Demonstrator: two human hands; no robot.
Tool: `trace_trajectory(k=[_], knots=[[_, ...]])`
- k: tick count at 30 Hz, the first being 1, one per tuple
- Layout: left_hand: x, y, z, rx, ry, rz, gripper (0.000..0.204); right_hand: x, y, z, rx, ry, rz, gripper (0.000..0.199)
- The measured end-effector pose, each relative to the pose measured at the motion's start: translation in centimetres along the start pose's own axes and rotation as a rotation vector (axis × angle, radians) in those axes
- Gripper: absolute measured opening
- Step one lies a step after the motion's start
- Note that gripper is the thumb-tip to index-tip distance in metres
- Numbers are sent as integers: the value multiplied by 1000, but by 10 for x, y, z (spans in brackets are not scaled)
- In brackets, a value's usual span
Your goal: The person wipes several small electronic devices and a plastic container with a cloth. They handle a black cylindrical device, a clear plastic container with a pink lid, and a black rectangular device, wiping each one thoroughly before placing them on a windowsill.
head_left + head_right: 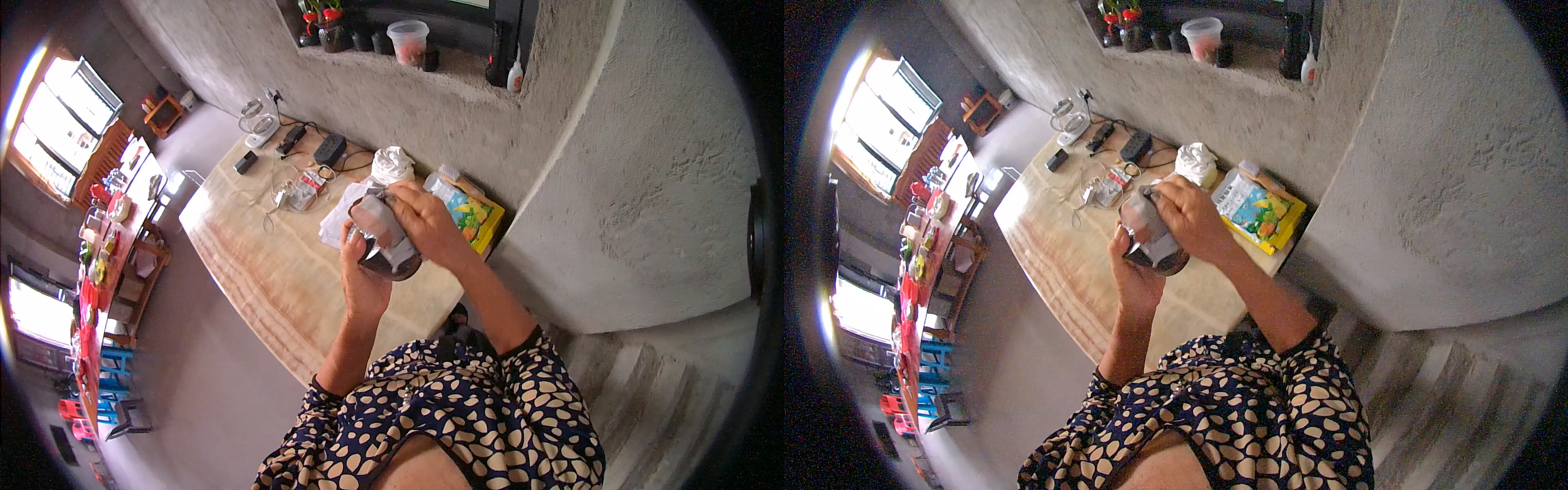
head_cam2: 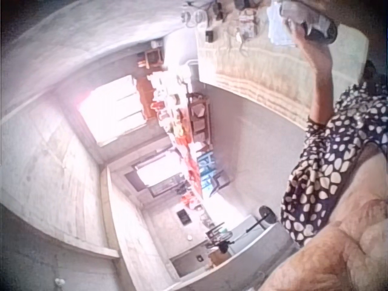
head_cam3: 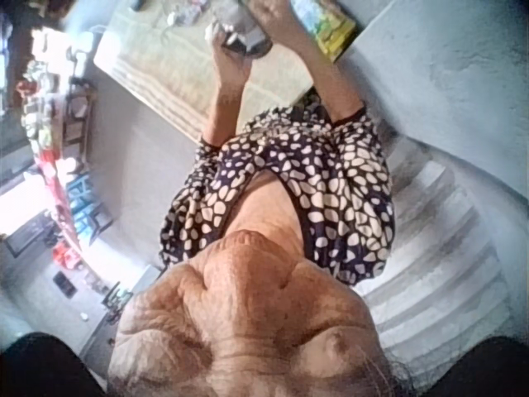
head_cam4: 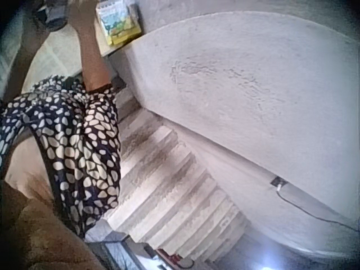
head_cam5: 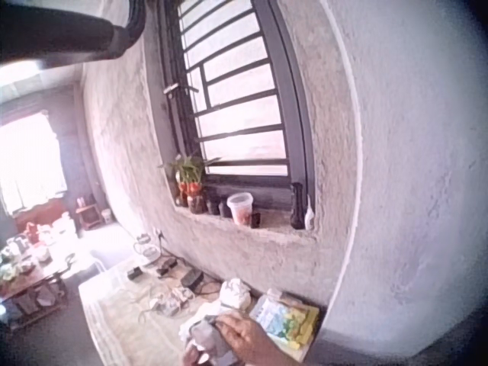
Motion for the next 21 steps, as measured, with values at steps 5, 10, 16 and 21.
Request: trace_trajectory(k=[5,10,16,21], knots=[[-7,13,29,-154,138,108,45,40,21,-57,503,-364,186,33],[-8,-25,5,-61,-46,261,42,76,42,-59,636,-485,175,43],[-5,12,14,49,32,101,34,48,-12,-8,63,-78,359,24],[-6,12,19,81,97,139,35,50,0,48,-652,458,397,32]])
Point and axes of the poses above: each hand's wrist, its own x-axis away from the middle knuckle, its own y-axis out of the palm, z = x × y, the point moved 9 cm from there along -x, towards the middle knuckle, and after that the axes turned 14 degrees about -x, right-handed, at the moved point
